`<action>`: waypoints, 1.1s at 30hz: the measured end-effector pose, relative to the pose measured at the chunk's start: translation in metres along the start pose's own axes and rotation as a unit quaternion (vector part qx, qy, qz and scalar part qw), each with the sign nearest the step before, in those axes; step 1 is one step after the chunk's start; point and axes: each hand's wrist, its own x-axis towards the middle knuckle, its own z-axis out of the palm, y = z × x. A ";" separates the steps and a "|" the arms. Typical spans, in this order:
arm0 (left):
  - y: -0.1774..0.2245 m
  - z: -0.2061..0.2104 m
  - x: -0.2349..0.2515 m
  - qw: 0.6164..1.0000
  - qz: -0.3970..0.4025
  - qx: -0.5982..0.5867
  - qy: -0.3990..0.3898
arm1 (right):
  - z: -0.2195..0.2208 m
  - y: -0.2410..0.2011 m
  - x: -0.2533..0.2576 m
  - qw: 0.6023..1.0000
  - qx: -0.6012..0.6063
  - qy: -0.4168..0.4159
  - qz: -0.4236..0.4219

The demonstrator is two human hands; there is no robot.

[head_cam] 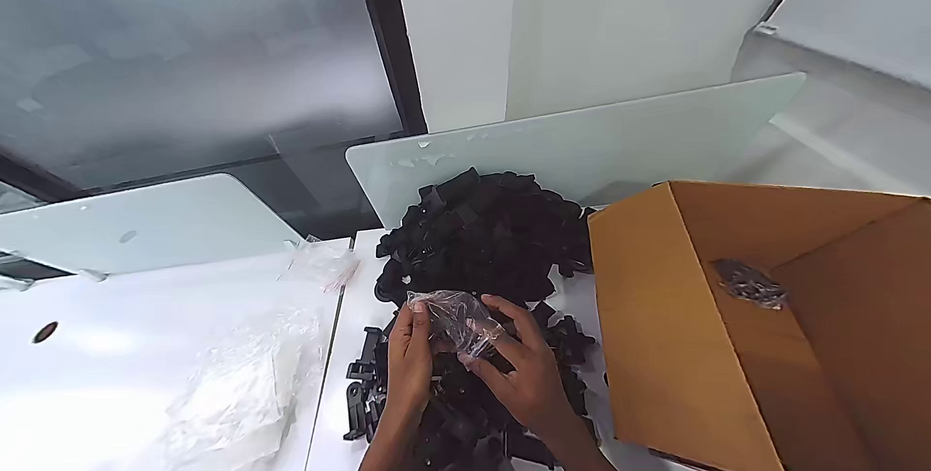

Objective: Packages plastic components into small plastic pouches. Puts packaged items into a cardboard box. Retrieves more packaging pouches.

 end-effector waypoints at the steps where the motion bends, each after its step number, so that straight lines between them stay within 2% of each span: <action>1: 0.000 0.000 0.000 1.000 0.001 0.009 0.000 | 0.000 -0.002 0.000 1.000 -0.016 0.024 -0.006; 5: 0.002 0.003 0.001 1.000 0.003 0.026 0.012 | 0.003 -0.007 -0.001 0.995 -0.032 0.099 0.006; 9: 0.012 0.005 -0.002 0.999 -0.038 -0.020 0.020 | 0.000 -0.005 0.000 0.993 -0.025 0.114 0.026; 12: 0.011 0.003 -0.003 0.998 -0.039 -0.037 0.022 | -0.001 -0.002 0.002 0.992 0.005 0.115 0.041; 15: 0.007 -0.001 -0.001 1.000 -0.015 -0.011 -0.011 | 0.000 -0.001 0.004 0.990 0.024 0.124 0.063; 20: 0.008 -0.009 0.000 0.999 0.007 0.032 -0.042 | -0.002 0.003 0.004 0.983 -0.035 0.157 0.083; 24: 0.009 -0.015 0.010 1.000 -0.007 -0.017 0.012 | -0.010 0.001 0.007 0.981 0.090 0.103 0.137; 28: 0.018 -0.017 0.017 0.996 -0.020 -0.075 0.054 | -0.018 0.001 0.008 0.979 0.160 0.031 0.123; 30: 0.021 -0.017 0.018 0.993 -0.036 -0.087 0.070 | -0.021 -0.002 0.008 0.990 0.105 0.000 0.098; 33: 0.020 -0.016 0.017 0.992 -0.031 -0.090 0.077 | -0.022 -0.006 0.010 0.997 -0.068 -0.017 0.030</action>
